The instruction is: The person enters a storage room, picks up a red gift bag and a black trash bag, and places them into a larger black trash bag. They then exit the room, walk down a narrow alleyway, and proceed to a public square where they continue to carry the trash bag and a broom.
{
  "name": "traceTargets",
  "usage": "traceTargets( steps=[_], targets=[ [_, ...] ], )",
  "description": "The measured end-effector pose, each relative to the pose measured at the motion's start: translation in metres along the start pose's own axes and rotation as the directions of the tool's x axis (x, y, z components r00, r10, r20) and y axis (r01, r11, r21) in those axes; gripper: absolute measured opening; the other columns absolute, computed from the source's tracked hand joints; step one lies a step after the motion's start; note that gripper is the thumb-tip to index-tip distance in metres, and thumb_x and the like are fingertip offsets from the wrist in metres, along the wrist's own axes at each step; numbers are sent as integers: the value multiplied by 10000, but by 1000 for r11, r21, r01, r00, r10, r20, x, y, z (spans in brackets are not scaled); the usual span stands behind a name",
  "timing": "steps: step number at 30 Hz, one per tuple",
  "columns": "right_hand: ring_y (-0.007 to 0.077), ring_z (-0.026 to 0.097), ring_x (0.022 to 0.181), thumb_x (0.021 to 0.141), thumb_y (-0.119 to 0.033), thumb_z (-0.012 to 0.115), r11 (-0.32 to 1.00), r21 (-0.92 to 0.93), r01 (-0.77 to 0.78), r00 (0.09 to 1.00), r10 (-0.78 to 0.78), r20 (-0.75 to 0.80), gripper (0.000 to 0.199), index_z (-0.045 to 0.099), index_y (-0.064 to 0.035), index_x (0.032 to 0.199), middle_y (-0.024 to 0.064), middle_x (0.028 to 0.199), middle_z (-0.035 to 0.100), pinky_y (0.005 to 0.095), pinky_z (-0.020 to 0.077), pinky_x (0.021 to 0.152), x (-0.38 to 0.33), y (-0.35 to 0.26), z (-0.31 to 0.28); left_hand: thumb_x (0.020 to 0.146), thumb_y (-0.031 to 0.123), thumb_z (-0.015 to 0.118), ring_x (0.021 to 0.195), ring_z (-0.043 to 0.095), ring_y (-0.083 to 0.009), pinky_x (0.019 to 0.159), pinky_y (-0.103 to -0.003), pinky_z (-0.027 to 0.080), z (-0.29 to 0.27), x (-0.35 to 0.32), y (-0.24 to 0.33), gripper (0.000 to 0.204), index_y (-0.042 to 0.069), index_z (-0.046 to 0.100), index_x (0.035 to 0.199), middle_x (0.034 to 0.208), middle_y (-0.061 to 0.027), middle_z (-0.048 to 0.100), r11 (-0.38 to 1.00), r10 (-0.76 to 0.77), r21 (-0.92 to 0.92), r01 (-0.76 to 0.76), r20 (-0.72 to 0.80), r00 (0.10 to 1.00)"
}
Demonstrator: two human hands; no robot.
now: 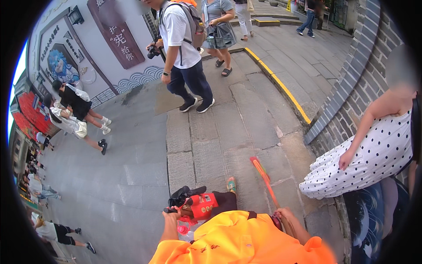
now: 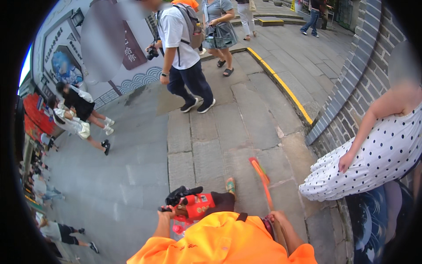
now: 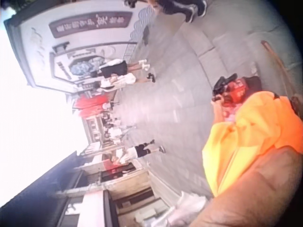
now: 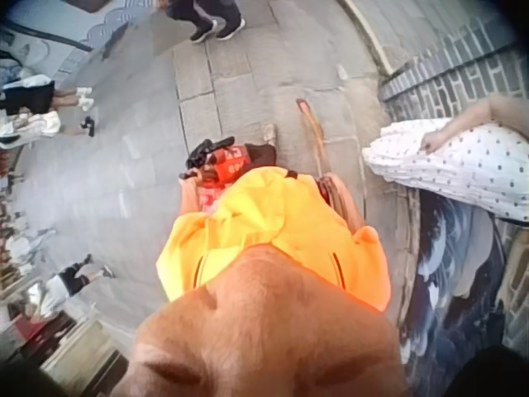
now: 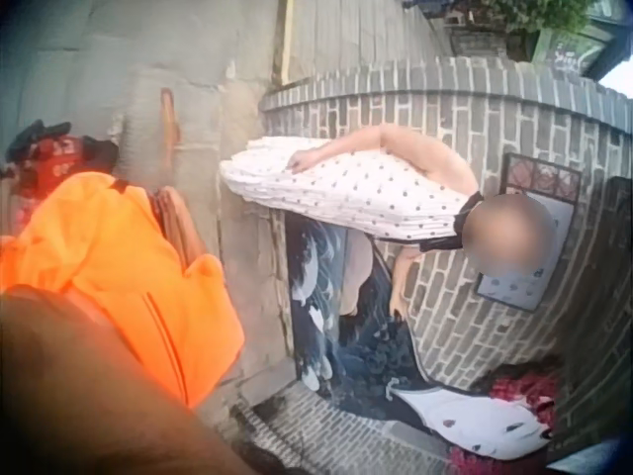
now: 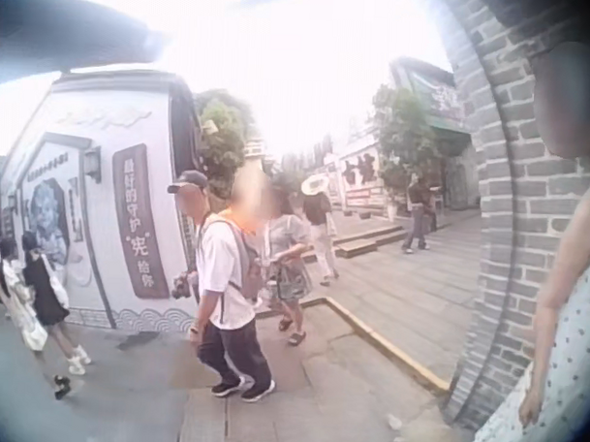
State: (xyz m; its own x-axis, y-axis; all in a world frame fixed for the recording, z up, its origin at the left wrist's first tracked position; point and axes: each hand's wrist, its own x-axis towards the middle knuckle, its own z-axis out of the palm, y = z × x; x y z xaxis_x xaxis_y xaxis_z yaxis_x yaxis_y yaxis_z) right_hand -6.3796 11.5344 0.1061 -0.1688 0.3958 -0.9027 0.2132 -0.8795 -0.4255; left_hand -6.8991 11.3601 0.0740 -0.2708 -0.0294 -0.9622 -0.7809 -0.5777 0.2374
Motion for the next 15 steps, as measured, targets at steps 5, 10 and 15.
traceTargets(
  steps=[5, 10, 15],
  targets=[
    [117, 381, 351, 685, -145, 512, 991, 118, -66, 998, 65, 9, 203, 438, -90, 504, 14, 425, 407, 261, 298, 331, 25, -99, 1, 707, 268, 402, 456, 455, -144, 395, -264, 416, 104, 5, -50, 134, 169, 436, 625, 516, 7, 432, 998, 5, 68, -2, -54, 999],
    [102, 326, 333, 710, -167, 482, 988, 147, -54, 998, 58, -18, 226, 386, -127, 510, -6, 426, 373, 247, 259, 324, 48, -186, 0, 664, 228, 464, 461, 475, -171, 406, -276, 439, 195, 23, -77, 120, 108, 453, 674, 538, -19, 466, 996, -47, 71, 51, -56, 997],
    [110, 357, 338, 702, -110, 501, 958, 285, -28, 999, 38, -32, 184, 419, -88, 539, 17, 443, 404, 268, 276, 318, 88, -278, -16, 603, 177, 519, 468, 486, -190, 407, -276, 442, 290, 29, -124, 135, 73, 455, 661, 538, -25, 470, 985, -50, 166, 53, -22, 999]
  ],
)
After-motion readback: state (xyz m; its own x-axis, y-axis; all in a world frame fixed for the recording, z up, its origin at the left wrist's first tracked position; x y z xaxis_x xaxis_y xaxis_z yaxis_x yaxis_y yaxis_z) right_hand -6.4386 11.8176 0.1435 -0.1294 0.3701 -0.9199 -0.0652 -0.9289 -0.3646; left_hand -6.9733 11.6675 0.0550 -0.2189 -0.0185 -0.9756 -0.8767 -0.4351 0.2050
